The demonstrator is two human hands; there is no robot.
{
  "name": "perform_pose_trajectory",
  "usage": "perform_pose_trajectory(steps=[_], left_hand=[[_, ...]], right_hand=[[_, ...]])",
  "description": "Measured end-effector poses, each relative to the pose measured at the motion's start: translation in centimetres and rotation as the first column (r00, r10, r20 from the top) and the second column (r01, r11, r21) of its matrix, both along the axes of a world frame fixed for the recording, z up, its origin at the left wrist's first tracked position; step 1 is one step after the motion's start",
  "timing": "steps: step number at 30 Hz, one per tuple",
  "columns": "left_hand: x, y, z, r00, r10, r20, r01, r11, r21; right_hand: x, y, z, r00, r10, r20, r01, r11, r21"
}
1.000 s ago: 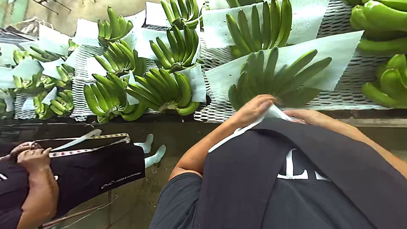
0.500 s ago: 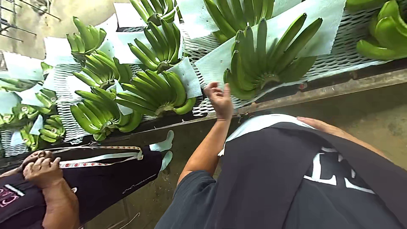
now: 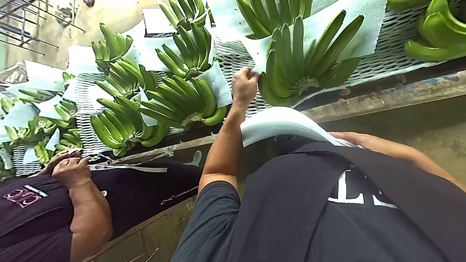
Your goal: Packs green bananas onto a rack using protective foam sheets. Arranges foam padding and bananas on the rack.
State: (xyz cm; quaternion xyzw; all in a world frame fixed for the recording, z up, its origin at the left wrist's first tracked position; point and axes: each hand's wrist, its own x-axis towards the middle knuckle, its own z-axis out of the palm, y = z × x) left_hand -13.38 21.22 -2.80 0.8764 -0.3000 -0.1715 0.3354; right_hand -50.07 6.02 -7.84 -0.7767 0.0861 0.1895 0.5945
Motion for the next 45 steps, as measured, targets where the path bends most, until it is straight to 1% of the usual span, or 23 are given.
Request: perform_pose_trajectory(steps=[3,5,7,10,13,15,16,18,19,20,21,22,23,25,27,29,31,34,37,39,41,43,45], left_hand=[[0.3,-3.0,2.8,0.993,-0.111,0.043,0.102,0.979,0.177],[-1.2,-4.5,4.7,0.964,-0.220,0.149,0.154,0.919,0.362],[-3.5,-4.4,4.5,0.889,-0.329,0.320,0.158,0.873,0.461],[-6.2,-0.9,-1.6,0.763,-0.299,0.573,0.156,0.945,0.286],[-7.5,2.9,-7.2,0.782,-0.031,0.623,-0.023,0.997,0.079],[-8.8,3.6,-8.5,0.786,0.143,0.602,-0.163,0.986,-0.021],[-10.1,3.2,-8.4,0.756,0.176,0.630,-0.172,0.983,-0.069],[-13.5,0.4,-7.1,0.707,0.093,0.701,-0.003,0.992,-0.128],[-15.5,-1.5,-6.5,0.741,-0.020,0.671,0.149,0.980,-0.135],[-17.3,-3.6,-6.0,0.805,-0.192,0.561,0.306,0.945,-0.114],[-18.6,-6.1,-5.5,0.850,-0.388,0.355,0.438,0.896,-0.069],[-19.5,-8.9,-5.3,0.843,-0.533,0.067,0.536,0.843,-0.038],[-20.5,-11.7,-5.3,0.775,-0.592,-0.218,0.602,0.798,-0.029],[-22.6,-16.2,-6.3,0.545,-0.643,-0.538,0.739,0.671,-0.053],[-24.4,-18.8,-6.8,0.392,-0.656,-0.645,0.830,0.555,-0.060],[-25.0,-20.1,-7.0,0.387,-0.653,-0.651,0.842,0.538,-0.039],[-25.5,-20.9,-6.8,0.482,-0.594,-0.644,0.777,0.630,0.000],[-25.3,-21.7,-5.7,0.674,-0.381,-0.633,0.535,0.842,0.064],[-22.7,-21.9,-4.7,0.785,-0.286,-0.550,0.280,0.955,-0.097],[-19.9,-22.7,-3.1,0.837,-0.191,-0.512,0.074,0.968,-0.239],[-16.9,-24.0,0.2,0.877,-0.057,-0.477,-0.128,0.930,-0.346],[-13.9,-25.4,3.2,0.905,0.066,-0.420,-0.272,0.849,-0.453],[-11.3,-26.8,5.0,0.934,0.161,-0.319,-0.329,0.736,-0.591]], right_hand=[[0.2,-0.2,0.4,0.999,0.034,-0.004,-0.034,0.999,0.030],[0.2,-0.9,0.3,0.998,0.052,0.018,-0.053,0.998,0.023],[0.3,-1.7,0.0,0.996,0.081,0.035,-0.082,0.997,0.008],[0.0,-4.0,-0.6,0.990,0.137,0.042,-0.137,0.990,-0.019],[-0.7,-7.4,-0.9,0.984,0.170,0.044,-0.170,0.985,-0.014],[-1.5,-10.2,-0.8,0.978,0.205,0.026,-0.206,0.978,0.018],[-1.9,-11.7,-0.4,0.974,0.227,0.019,-0.228,0.973,0.030],[-2.3,-14.5,0.6,0.961,0.276,0.031,-0.276,0.961,0.022],[-2.5,-15.7,0.8,0.950,0.306,0.060,-0.307,0.952,0.014],[-2.7,-16.8,0.7,0.938,0.333,0.094,-0.336,0.942,0.008],[-2.8,-17.9,0.6,0.923,0.362,0.128,-0.365,0.931,0.000],[-3.0,-18.9,0.4,0.908,0.388,0.159,-0.392,0.920,-0.010],[-3.2,-19.8,0.4,0.895,0.409,0.176,-0.413,0.910,-0.016],[-3.8,-21.4,0.7,0.891,0.427,0.153,-0.432,0.902,0.001],[-5.0,-22.9,0.9,0.899,0.422,0.117,-0.427,0.904,0.016],[-6.4,-24.1,0.2,0.898,0.401,0.183,-0.408,0.913,0.003],[-7.4,-25.0,-0.3,0.891,0.384,0.242,-0.389,0.921,-0.030],[-7.7,-26.1,0.2,0.881,0.382,0.279,-0.368,0.924,-0.102],[-7.8,-26.8,1.1,0.883,0.350,0.314,-0.301,0.934,-0.193],[-8.2,-27.2,1.6,0.902,0.309,0.301,-0.259,0.946,-0.193],[-8.5,-27.5,2.6,0.937,0.264,0.228,-0.239,0.962,-0.132],[-8.2,-27.9,3.3,0.966,0.217,0.142,-0.207,0.975,-0.085],[-7.3,-28.5,3.3,0.978,0.183,0.103,-0.180,0.983,-0.029]])
